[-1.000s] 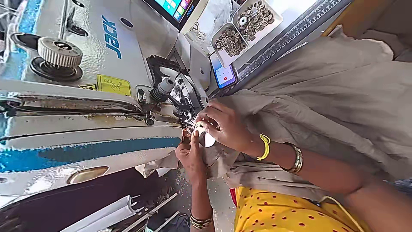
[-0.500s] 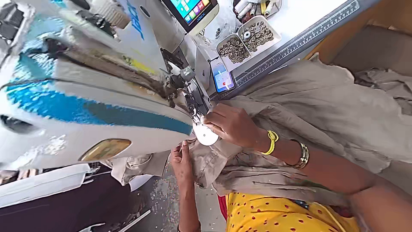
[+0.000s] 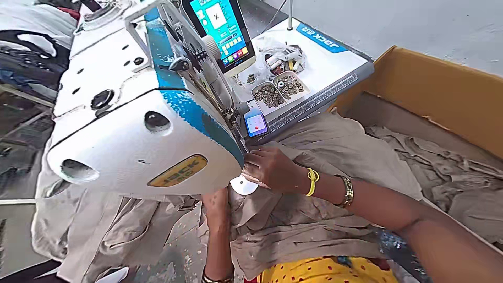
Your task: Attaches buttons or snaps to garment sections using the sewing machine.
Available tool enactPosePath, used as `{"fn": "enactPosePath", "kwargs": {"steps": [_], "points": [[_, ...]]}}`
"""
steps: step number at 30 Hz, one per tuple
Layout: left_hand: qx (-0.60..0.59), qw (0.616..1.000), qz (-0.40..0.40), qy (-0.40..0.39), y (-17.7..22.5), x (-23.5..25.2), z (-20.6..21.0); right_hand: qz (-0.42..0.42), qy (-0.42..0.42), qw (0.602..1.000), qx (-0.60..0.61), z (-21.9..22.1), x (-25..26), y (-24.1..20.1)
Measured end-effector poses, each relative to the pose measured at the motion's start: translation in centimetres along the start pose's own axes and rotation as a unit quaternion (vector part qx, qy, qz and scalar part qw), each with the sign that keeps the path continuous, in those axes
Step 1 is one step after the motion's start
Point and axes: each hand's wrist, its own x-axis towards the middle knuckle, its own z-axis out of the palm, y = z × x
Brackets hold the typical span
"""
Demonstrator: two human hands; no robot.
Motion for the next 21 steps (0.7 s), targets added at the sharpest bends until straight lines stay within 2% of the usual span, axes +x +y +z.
{"fn": "enactPosePath", "kwargs": {"steps": [2,4,7,9,12,14,15,18,21], "points": [[0.035,0.998,0.034,-0.051,-0.8,-0.1,-1.7,0.03,-0.004,0.999,0.045,-0.7,-0.2,0.2],[0.046,0.991,0.064,-0.106,-2.6,-0.4,-3.9,0.117,-0.031,0.992,0.046,-2.0,-0.1,2.2],[0.053,0.988,0.048,-0.138,-5.6,-1.7,-5.9,0.294,-0.082,0.952,-0.032,-2.8,0.1,9.3],[0.073,0.984,0.04,-0.159,-6.6,-2.4,-6.8,0.344,-0.082,0.931,-0.095,-3.0,0.0,13.6],[0.088,0.973,0.036,-0.211,-7.7,-3.4,-8.8,0.451,-0.07,0.882,-0.115,-5.7,0.0,16.4],[0.1,0.965,0.037,-0.238,-8.5,-4.0,-10.2,0.444,-0.053,0.883,-0.141,-7.3,-1.2,17.4],[0.108,0.963,0.033,-0.245,-8.8,-4.3,-10.7,0.423,-0.071,0.892,-0.142,-7.7,-2.0,17.7],[0.126,0.96,0.0,-0.249,-9.3,-4.4,-11.2,0.316,-0.169,0.926,-0.117,-7.8,-4.1,18.5],[0.11,0.963,-0.014,-0.245,-8.9,-4.4,-10.7,0.235,-0.225,0.933,-0.152,-6.9,-4.7,19.2]]}}
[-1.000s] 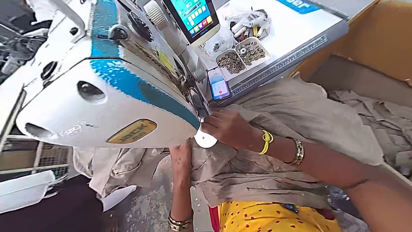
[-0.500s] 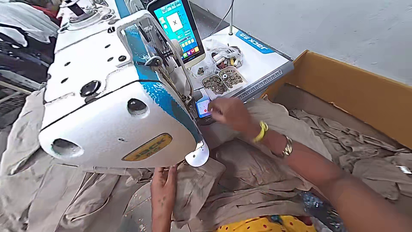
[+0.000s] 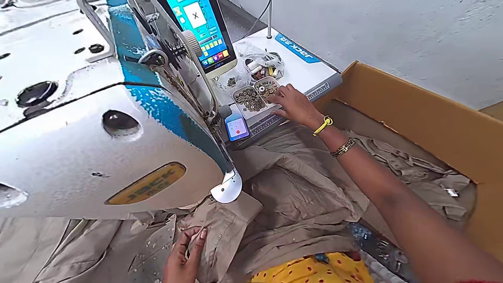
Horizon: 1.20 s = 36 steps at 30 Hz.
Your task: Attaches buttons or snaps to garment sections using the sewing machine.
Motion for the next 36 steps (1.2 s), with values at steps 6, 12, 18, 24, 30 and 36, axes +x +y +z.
{"fn": "enactPosePath", "kwargs": {"steps": [6,12,18,24,30,36], "points": [[-0.12,0.992,-0.019,-0.02,1.5,-0.5,0.0,-0.028,0.052,0.998,-0.031,-0.2,-0.6,0.5],[-0.159,0.987,-0.016,-0.023,0.8,-1.1,-0.3,0.035,0.092,0.981,0.169,-1.7,-1.8,0.3],[-0.229,0.972,0.004,-0.042,1.8,-0.8,-0.2,0.023,0.064,0.951,0.302,-3.6,-1.9,-10.3],[-0.157,0.974,0.147,-0.069,4.0,-0.9,2.2,-0.224,0.134,0.948,0.184,-1.8,-3.7,-19.4],[-0.005,0.962,0.26,-0.085,7.1,-0.2,3.8,-0.208,0.149,0.963,0.083,-1.9,-3.8,-21.4],[0.004,0.937,0.35,-0.002,8.3,1.0,2.6,-0.156,-0.045,0.894,0.419,-2.5,-8.5,-21.1]]}}
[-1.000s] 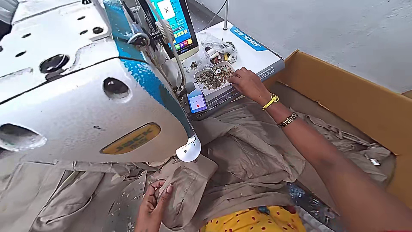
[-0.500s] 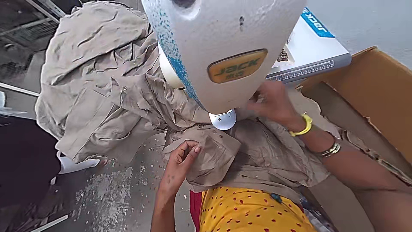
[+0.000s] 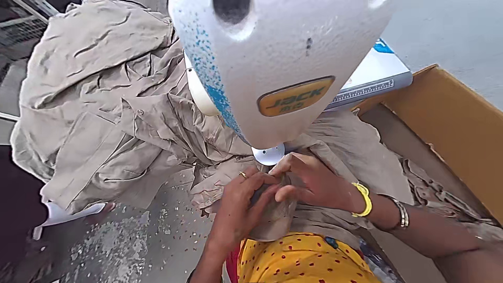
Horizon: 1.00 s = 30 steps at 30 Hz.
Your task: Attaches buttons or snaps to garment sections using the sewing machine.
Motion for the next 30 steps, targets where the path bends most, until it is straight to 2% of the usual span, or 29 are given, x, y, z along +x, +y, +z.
{"fn": "enactPosePath", "kwargs": {"steps": [2,4,7,9,13,17,21,26,30], "points": [[-0.017,0.999,-0.022,0.02,-1.3,0.8,-0.6,0.044,0.028,0.999,0.011,-0.1,-0.2,0.6],[-0.074,0.992,-0.095,0.042,-2.7,1.5,-0.8,0.093,0.07,0.993,-0.015,-0.5,0.6,1.6],[-0.189,0.96,-0.196,0.071,-3.4,2.5,-0.8,0.153,0.099,0.983,-0.031,-0.9,2.9,2.8],[-0.228,0.943,-0.228,0.084,-3.4,2.8,-0.9,0.224,0.072,0.972,-0.02,-1.3,4.6,2.7],[-0.272,0.931,-0.232,0.079,-3.6,2.3,-1.1,0.267,0.008,0.963,-0.035,-2.1,6.0,2.2],[-0.299,0.924,-0.226,0.076,-4.0,2.2,-0.6,0.258,0.008,0.966,-0.032,-2.1,5.7,2.3],[-0.287,0.928,-0.217,0.093,-3.6,2.9,-0.8,0.213,0.012,0.976,0.033,-2.8,4.4,3.6],[-0.262,0.926,-0.249,0.11,-2.9,4.5,-0.5,0.224,0.074,0.971,0.039,-2.8,3.3,4.1],[-0.247,0.927,-0.261,0.105,-2.9,5.1,-0.6,0.225,0.088,0.969,0.041,-3.0,3.4,4.2]]}}
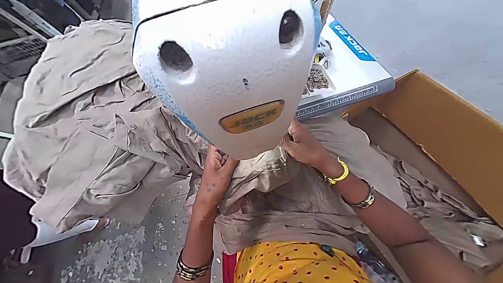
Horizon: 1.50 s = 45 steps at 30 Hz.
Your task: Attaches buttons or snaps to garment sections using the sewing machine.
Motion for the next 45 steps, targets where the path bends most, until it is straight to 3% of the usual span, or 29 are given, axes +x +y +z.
{"fn": "enactPosePath", "kwargs": {"steps": [11,18,32,35,38,40,42,43,45], "points": [[-0.043,0.999,-0.023,0.005,-0.9,0.0,0.1,0.026,-0.003,1.0,0.005,0.5,0.0,0.5],[-0.062,0.998,-0.026,-0.006,-1.1,-0.1,0.0,0.052,-0.018,0.987,0.149,1.4,-0.3,-0.1],[-0.048,0.999,-0.019,0.007,-1.1,0.0,0.2,0.069,-0.009,0.982,0.175,1.4,-0.1,-0.2],[-0.032,0.999,-0.011,0.014,-1.3,0.0,0.2,0.074,-0.006,0.984,0.164,1.5,0.1,-0.1],[0.063,0.996,0.056,0.044,-1.7,-2.1,0.9,0.058,-0.025,0.988,0.142,1.2,-0.6,0.0],[0.095,0.989,0.108,0.014,-1.4,-5.6,1.2,-0.006,-0.121,0.984,0.128,0.0,-2.5,-1.0],[0.077,0.99,0.091,-0.072,-1.9,-8.5,0.5,-0.064,-0.248,0.96,0.11,-1.7,-3.7,-2.0],[0.086,0.988,0.06,-0.115,-2.7,-9.2,-0.4,-0.075,-0.246,0.965,0.06,-2.5,-3.7,-2.1],[0.188,0.97,-0.003,-0.153,-4.6,-9.6,-1.8,-0.072,-0.095,0.985,-0.126,-4.2,-1.7,-0.8]]}}
